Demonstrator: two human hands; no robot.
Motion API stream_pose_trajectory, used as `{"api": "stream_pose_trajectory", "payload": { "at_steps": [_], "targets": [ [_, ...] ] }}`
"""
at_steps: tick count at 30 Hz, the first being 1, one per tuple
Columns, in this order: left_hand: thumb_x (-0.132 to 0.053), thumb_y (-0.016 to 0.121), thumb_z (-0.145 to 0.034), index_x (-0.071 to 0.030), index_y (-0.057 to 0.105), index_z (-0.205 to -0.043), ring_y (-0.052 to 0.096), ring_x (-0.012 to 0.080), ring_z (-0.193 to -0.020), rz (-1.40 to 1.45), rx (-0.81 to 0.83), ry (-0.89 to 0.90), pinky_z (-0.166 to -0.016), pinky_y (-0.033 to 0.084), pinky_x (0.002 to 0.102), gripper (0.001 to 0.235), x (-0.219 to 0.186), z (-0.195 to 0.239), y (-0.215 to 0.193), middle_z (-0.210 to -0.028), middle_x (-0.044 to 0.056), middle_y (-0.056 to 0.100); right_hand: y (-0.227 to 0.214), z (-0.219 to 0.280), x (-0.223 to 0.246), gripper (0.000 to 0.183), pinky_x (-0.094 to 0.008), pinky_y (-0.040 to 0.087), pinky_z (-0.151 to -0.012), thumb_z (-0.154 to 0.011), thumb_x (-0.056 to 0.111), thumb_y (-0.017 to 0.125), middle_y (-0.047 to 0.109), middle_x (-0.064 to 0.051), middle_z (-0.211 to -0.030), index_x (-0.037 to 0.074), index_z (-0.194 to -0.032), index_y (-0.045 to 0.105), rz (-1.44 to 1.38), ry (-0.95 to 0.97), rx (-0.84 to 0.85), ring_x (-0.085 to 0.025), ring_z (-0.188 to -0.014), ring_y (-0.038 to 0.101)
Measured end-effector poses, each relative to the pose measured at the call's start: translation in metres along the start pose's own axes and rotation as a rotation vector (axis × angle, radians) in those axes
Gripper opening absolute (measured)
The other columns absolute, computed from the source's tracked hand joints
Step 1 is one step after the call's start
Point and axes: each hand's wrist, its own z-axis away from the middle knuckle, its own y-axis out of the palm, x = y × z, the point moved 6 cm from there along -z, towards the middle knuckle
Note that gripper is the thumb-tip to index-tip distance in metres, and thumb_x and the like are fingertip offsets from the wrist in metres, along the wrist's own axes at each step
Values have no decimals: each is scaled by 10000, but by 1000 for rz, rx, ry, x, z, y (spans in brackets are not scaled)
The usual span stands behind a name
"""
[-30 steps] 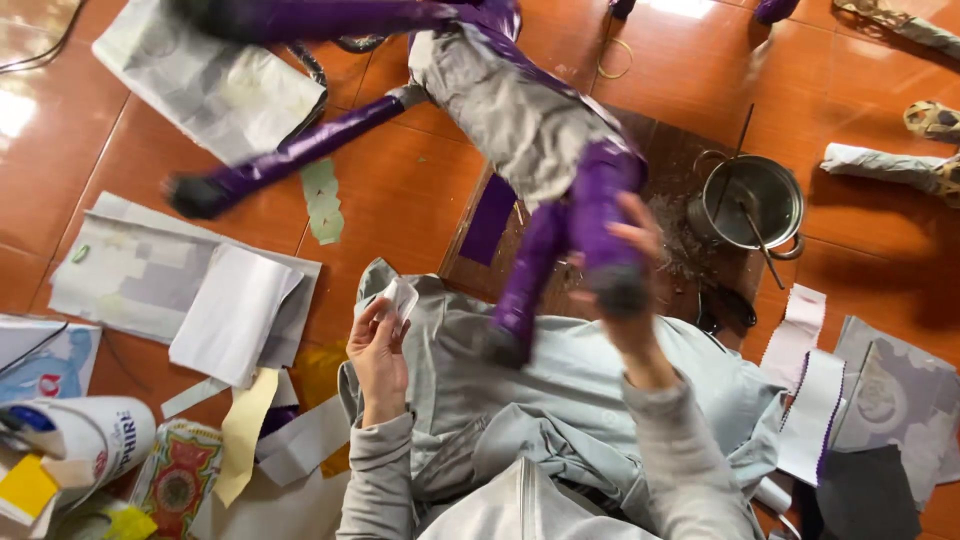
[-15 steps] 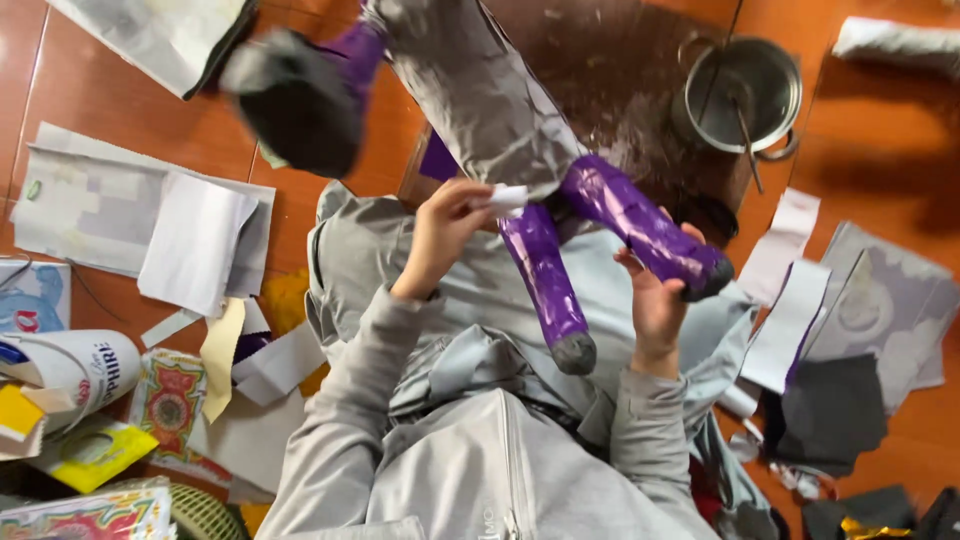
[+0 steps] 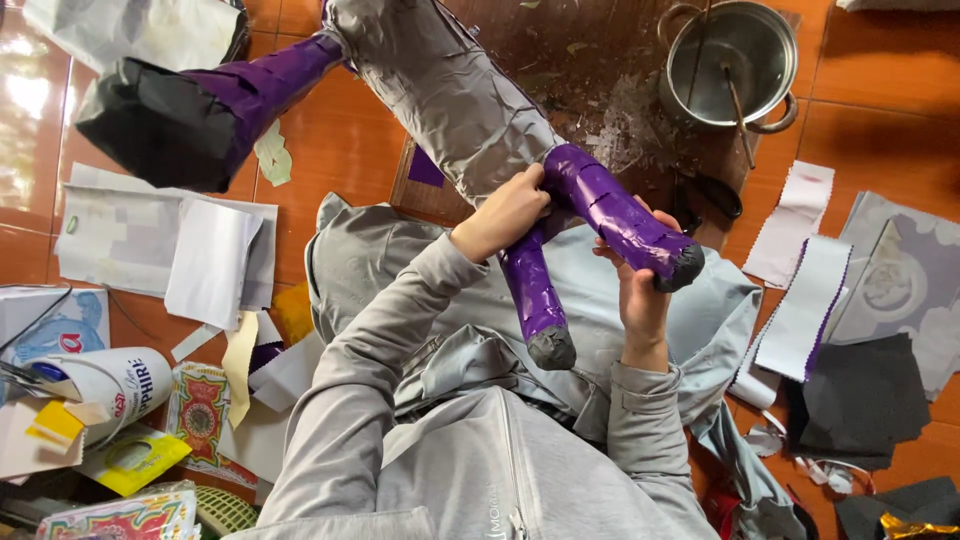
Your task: Assembling and decorating a paper-based animal figure by gluing paper strips and fabric onto a wireframe.
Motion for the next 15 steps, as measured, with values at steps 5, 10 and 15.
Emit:
{"api": "stream_pose_trajectory", "payload": {
  "at_steps": [5,10,15],
  "targets": [
    [-103,606,-844,-18,656,-791,609,349,-952,-68,-83,-26,-821,547,422,111,-6,-6,3,-1017,175,555,3,2,3,913,-473,544,-1063,-904,586,787,421,-137,-1643,144,-1560,332,9,-27,28,-301,-1222,648],
    [-101,589,-865,-49,637,-852,633,347,-922,-137,-141,-119,-762,557,440,72,-7,-11,3,-981,150,572,7,-2,6,912,-474,536,-1038,-911,591,772,443,-131,-1604,138,-1564,325,14,-53,43,-307,-1215,639],
    [-70,560,-931,-43,606,-961,662,371,-897,-12,-177,-219,-740,555,466,61,23,-8,26,-934,168,633,2,-4,2,912,-483,532,-1030,-901,584,777,490,-131,-1531,131,-1558,336,5,-70,42,-325,-1209,637]
  ]
}}
